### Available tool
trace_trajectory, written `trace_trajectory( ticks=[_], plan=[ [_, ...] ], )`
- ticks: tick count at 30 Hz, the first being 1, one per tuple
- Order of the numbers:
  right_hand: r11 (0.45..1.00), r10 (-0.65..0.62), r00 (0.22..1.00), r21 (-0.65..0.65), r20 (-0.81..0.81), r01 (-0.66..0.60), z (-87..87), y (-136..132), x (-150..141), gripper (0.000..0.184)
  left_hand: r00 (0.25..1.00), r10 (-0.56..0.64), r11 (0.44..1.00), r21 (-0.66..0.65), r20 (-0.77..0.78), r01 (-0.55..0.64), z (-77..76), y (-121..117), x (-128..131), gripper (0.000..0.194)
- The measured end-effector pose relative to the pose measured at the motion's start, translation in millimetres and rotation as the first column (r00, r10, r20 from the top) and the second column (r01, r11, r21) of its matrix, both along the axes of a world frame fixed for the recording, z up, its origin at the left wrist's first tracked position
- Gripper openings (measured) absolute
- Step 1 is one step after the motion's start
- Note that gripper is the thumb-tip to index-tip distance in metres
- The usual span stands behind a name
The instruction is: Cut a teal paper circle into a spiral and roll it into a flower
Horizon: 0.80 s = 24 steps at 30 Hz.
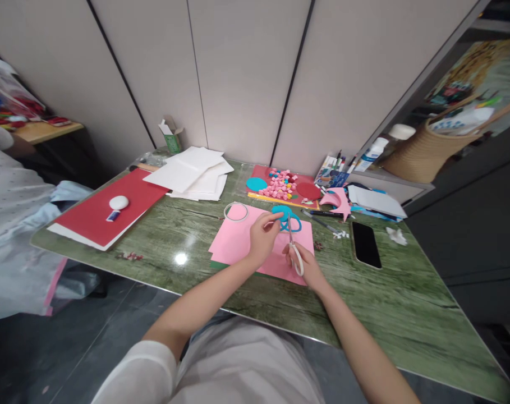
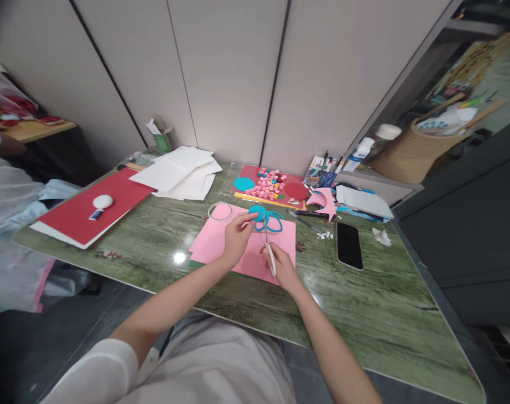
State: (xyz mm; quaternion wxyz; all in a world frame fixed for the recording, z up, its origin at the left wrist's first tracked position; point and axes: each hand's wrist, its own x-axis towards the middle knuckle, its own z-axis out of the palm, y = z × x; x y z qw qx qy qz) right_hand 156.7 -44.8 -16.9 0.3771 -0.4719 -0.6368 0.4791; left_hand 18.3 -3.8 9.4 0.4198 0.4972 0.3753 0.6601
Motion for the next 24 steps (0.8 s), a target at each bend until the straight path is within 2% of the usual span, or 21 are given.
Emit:
trace_trajectory(
  ticks=[24],
  plan=[
    [0.998,-0.01,1.0,0.064,0.012,0.01,-0.7,1.0,1.9,0.031,0.999,-0.024,1.0,-0.013,-0.043,0.023,-1.8,0.6,0.8,0.02]
  ],
)
